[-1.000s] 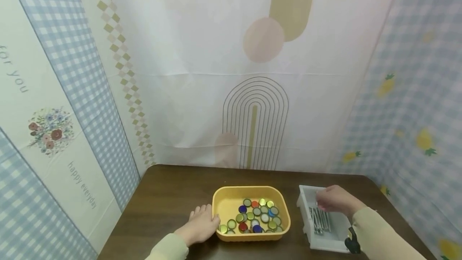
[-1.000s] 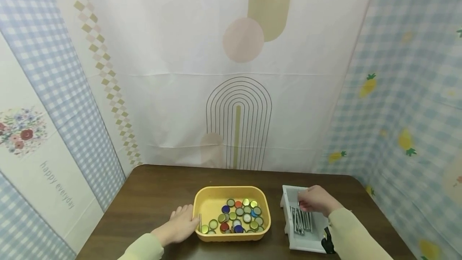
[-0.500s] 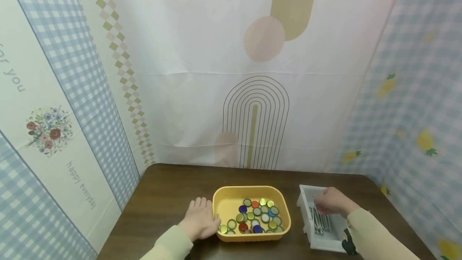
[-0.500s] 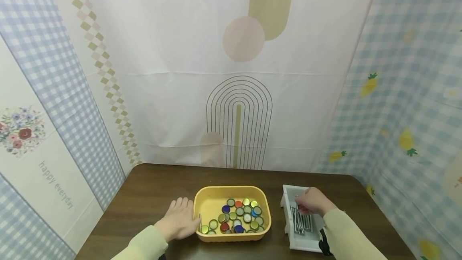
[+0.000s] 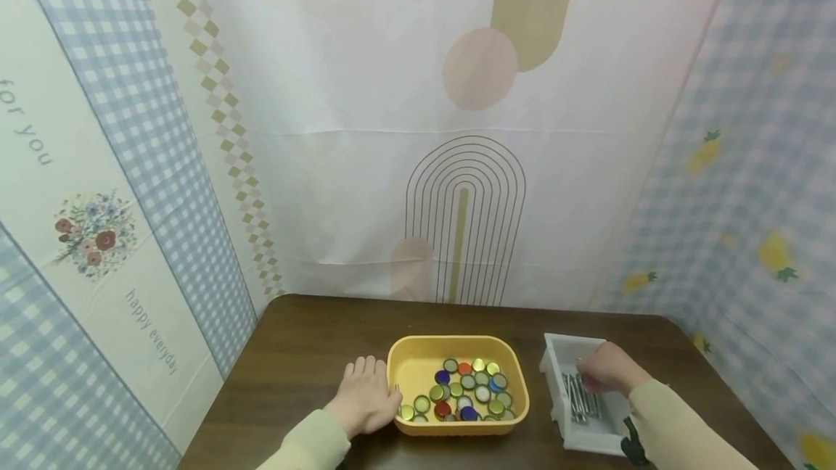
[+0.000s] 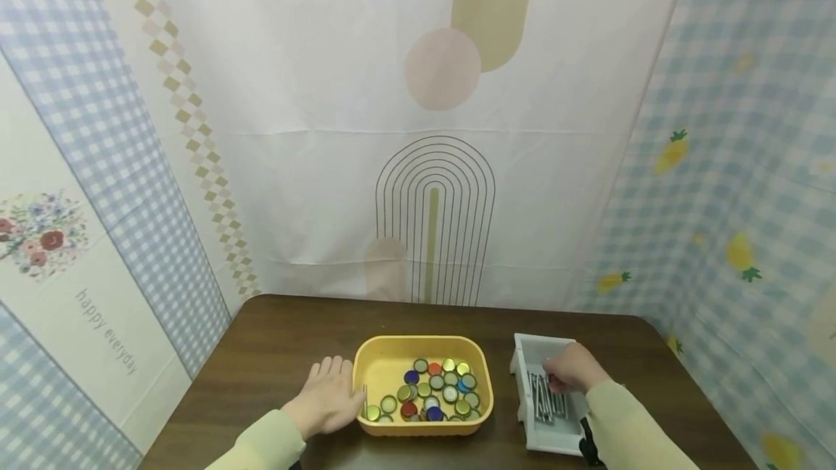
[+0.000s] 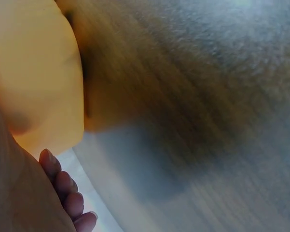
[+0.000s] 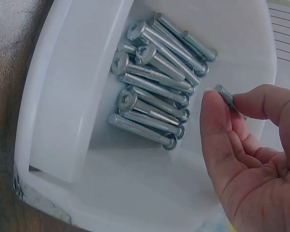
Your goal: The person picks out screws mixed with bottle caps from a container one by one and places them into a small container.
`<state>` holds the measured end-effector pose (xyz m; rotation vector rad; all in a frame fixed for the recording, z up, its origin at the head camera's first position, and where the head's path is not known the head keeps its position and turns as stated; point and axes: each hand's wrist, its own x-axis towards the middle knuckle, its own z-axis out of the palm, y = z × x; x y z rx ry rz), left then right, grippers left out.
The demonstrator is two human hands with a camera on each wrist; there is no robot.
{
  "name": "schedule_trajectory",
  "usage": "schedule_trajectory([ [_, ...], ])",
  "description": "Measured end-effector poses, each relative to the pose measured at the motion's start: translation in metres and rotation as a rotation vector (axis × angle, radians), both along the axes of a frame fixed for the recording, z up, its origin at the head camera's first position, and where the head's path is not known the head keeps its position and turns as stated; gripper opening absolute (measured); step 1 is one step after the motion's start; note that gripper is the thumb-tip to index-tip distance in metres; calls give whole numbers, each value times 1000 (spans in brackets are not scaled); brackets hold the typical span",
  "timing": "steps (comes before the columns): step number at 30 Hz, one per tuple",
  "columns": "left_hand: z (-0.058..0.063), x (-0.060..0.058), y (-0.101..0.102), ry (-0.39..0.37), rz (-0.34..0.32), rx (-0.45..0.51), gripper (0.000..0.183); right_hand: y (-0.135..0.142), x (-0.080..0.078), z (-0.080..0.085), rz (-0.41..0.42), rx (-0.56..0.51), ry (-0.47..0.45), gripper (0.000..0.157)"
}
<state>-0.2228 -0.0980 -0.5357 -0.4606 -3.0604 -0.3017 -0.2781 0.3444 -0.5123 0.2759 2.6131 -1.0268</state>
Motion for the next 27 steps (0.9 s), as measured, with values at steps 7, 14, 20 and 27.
schedule_trajectory([
  [7, -10, -3, 1, 15, -3, 33, 37, -2, 5, 1, 59, 82, 1, 13],
  [14, -8, -6, -2, -44, 8, 106, 27, -2, 7, -3, 79, 87, 27, 13],
  [20, -2, -22, -6, -111, 44, 124, 34, 1, 7, -11, 74, 89, 35, 14],
  [27, 7, -39, -10, -204, 104, 188, 49, -3, 7, -19, 71, 74, 70, 20],
])
